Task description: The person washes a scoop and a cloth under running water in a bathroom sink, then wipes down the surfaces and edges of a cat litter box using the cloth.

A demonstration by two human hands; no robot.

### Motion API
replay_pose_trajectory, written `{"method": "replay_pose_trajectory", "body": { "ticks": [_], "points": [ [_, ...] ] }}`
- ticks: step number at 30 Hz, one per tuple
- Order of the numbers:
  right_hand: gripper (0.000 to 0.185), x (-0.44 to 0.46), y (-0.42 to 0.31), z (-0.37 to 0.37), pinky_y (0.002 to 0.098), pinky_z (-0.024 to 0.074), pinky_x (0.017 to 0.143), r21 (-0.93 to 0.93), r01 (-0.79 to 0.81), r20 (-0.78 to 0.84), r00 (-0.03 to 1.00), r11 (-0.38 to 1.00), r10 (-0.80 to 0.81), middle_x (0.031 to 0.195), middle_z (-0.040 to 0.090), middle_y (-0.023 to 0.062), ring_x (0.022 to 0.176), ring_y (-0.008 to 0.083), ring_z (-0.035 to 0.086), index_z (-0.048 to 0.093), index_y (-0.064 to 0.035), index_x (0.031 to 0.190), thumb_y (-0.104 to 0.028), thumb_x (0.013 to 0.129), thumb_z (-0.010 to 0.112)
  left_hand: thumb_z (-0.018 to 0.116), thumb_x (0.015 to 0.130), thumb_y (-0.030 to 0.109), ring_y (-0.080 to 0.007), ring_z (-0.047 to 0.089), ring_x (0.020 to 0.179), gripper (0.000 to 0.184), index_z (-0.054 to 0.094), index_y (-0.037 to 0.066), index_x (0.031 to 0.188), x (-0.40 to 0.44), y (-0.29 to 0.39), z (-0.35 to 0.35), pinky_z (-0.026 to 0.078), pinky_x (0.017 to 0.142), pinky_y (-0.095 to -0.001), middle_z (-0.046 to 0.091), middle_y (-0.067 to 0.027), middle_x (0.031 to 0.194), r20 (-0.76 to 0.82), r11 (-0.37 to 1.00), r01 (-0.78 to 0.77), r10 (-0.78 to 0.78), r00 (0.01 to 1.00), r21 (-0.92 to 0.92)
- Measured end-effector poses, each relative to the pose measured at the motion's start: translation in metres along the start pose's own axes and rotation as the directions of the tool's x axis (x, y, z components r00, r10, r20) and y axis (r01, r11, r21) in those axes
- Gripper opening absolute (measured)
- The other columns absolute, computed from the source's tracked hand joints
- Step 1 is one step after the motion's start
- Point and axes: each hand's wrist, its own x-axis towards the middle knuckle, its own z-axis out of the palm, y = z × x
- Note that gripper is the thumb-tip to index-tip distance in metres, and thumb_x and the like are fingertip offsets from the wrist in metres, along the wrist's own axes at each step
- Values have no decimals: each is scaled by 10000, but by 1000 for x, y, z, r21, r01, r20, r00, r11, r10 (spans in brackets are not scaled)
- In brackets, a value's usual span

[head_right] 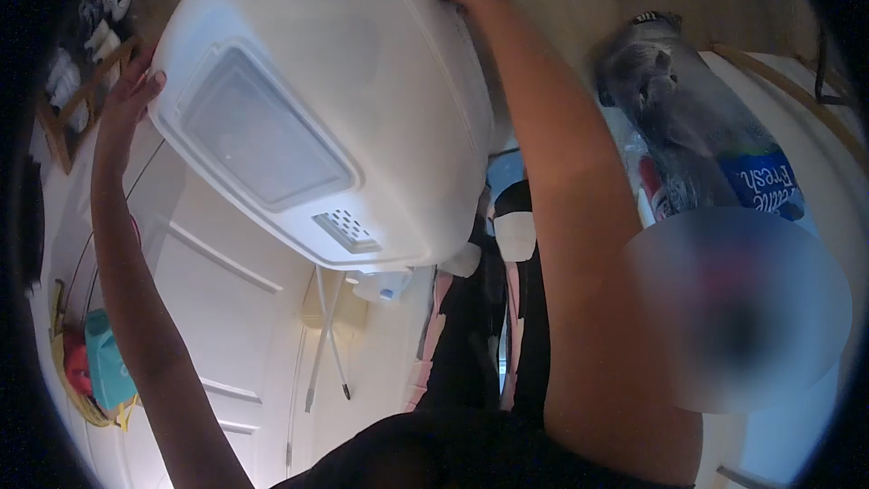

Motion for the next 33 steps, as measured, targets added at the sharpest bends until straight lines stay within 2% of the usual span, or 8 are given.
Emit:
{"method": "replay_pose_trajectory", "body": {
  "ticks": [2,16,20,22,24,28,30,33],
  "points": [
    [144,-3,7,2,304,425,529,142,-164,120,982,976,147,700,531,54,590,157,477,555,-20,941,-155,901,527,661,810,332,-160,528,1102,599,474,86,1322,-1,4,-1,368,960,-266,571,-94,1197,23,999,45,-45,999,23],
    [144,-17,56,12,391,464,749,-247,171,76,985,954,-157,899,588,119,852,303,592,602,-59,844,-167,753,633,683,771,320,-195,519,1126,617,492,83,1307,8,-9,-1,361,982,-296,568,-114,1204,-44,997,-53,51,998,-47],
    [221,30,22,19,350,479,721,78,100,-96,991,992,-92,896,641,102,818,198,626,637,-60,878,-268,803,633,677,775,313,-199,512,1135,603,499,76,1300,8,-10,-1,355,988,-301,573,-117,1195,-44,997,-23,20,999,-73],
    [288,72,-32,-6,351,445,855,-190,6,126,992,982,19,1048,617,135,960,220,590,610,-37,1025,-270,863,557,676,778,303,-197,511,1136,595,500,71,1297,8,-8,-3,356,988,-301,572,-115,1196,-37,998,-18,16,999,-54],
    [104,82,-83,-22,305,430,536,200,-132,171,980,971,98,674,526,59,571,164,488,532,-29,861,-128,895,532,675,782,294,-196,509,1137,587,501,66,1295,8,-5,-2,357,988,-301,572,-113,1197,-22,999,-17,16,1000,-32],
    [133,96,-123,-27,309,431,532,76,-95,98,991,993,88,671,534,56,536,153,475,504,-44,775,-108,890,521,691,774,237,-197,502,1143,585,497,51,1294,9,-8,-1,353,991,-299,570,-117,1197,-33,993,-28,25,999,-113],
    [167,85,-143,-38,321,440,539,724,-198,161,980,661,118,695,574,67,538,164,493,550,-33,804,-156,905,502,697,771,221,-197,500,1145,588,494,46,1295,10,-13,-4,351,993,-300,570,-119,1197,-26,992,-36,33,999,-123],
    [240,81,-158,-39,323,459,620,313,-103,369,929,944,-21,771,584,74,626,181,514,574,-11,927,-216,933,449,704,767,213,-203,500,1148,594,492,43,1295,11,-13,-4,346,999,-301,561,-125,1209,-7,977,-85,85,996,-198]
  ]
}}
